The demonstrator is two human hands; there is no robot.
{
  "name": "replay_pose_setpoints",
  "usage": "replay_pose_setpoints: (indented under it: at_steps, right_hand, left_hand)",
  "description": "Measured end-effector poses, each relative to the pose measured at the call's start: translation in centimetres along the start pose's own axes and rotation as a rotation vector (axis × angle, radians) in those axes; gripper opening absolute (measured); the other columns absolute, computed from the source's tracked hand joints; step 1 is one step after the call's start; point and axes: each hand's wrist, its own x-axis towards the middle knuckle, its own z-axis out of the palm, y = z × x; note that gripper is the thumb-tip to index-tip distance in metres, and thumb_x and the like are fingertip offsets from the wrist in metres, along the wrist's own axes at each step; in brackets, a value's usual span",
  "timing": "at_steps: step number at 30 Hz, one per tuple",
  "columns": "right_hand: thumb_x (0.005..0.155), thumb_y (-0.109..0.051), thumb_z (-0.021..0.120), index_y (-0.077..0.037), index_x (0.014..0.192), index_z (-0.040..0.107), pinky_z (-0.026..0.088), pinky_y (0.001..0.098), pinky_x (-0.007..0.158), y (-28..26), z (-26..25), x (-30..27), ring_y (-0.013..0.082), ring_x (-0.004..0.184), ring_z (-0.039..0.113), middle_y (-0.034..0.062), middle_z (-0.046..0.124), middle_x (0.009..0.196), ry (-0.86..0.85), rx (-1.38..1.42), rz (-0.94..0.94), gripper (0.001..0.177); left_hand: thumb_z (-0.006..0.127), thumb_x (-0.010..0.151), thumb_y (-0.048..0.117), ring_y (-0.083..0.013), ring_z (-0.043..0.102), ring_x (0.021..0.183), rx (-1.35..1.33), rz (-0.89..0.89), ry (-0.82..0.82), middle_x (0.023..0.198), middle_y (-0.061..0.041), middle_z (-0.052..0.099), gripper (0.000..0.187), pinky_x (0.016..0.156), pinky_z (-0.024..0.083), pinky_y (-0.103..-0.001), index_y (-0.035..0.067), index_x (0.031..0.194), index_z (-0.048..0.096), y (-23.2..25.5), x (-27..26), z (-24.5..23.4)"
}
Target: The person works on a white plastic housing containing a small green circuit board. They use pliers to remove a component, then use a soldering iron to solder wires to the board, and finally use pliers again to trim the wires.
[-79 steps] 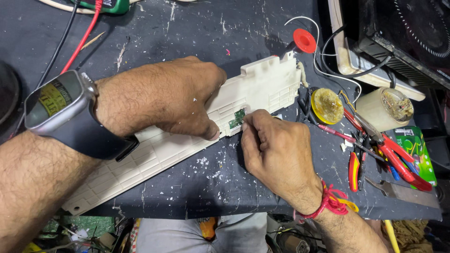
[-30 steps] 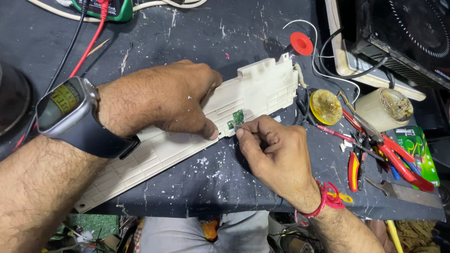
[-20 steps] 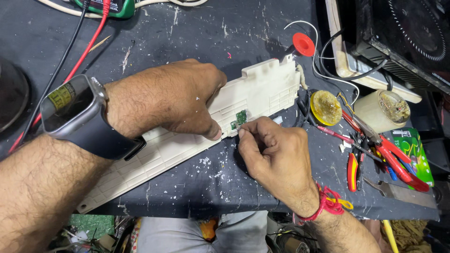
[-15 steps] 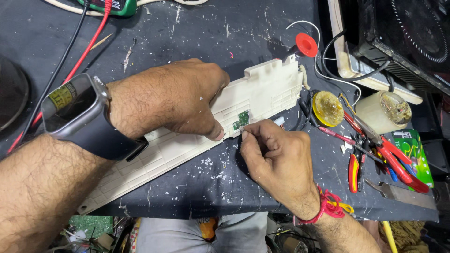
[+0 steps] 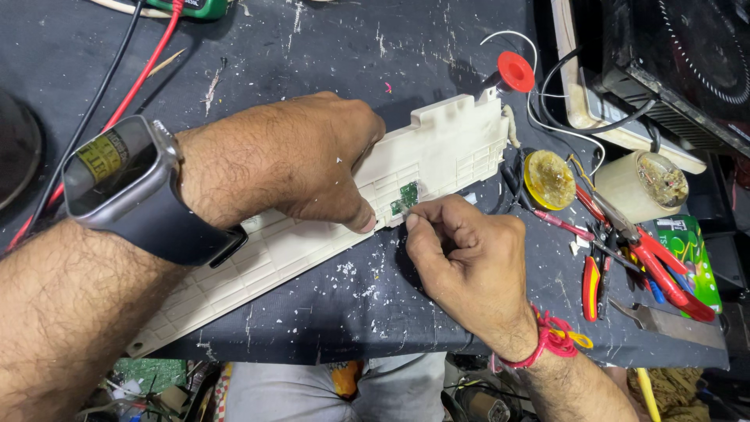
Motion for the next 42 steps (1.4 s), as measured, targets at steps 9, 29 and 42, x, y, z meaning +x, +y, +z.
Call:
replay_pose_setpoints:
  at_steps: [9, 29, 42]
  right_hand:
    - [0.09, -0.01, 0.072, 0.0, 0.088, 0.074, 0.043, 0.0244, 0.042, -0.5, -0.1, 0.4, 0.0033, 0.044, 0.057, 0.0028, 0.063, 0.052, -0.023, -0.027, -0.022, 0.01]
    - [0.086, -0.012, 0.071, -0.001, 0.08, 0.066, 0.045, 0.0401, 0.047, -0.9, -1.1, 2.0, 0.0302, 0.045, 0.062, 0.0157, 0.056, 0.052, -0.228, -0.191, -0.093, 0.014]
    - [0.081, -0.014, 0.07, -0.003, 0.074, 0.067, 0.046, 0.0448, 0.05, -1.7, -2.1, 3.2, 0.0366, 0.05, 0.062, 0.0171, 0.058, 0.053, -0.372, -0.308, -0.14, 0.014]
  left_hand:
    - [0.093, 0.073, 0.039, -0.0289, 0.074, 0.099, 0.022, 0.039, 0.06, 0.11, -0.015, 0.073, 0.064, 0.083, 0.06, -0.043, 0.009, 0.124, 0.069, 0.0, 0.0, 0.1]
    - [0.09, 0.078, 0.036, -0.0294, 0.075, 0.094, 0.042, -0.006, 0.039, 0.102, -0.017, 0.075, 0.052, 0.081, 0.061, -0.043, 0.006, 0.116, 0.07, 0.3, -0.2, 0.4]
    - [0.089, 0.079, 0.029, -0.0301, 0.076, 0.091, 0.069, 0.028, 0.044, 0.097, -0.017, 0.076, 0.041, 0.079, 0.061, -0.043, 0.003, 0.107, 0.074, 0.2, -0.7, 0.2]
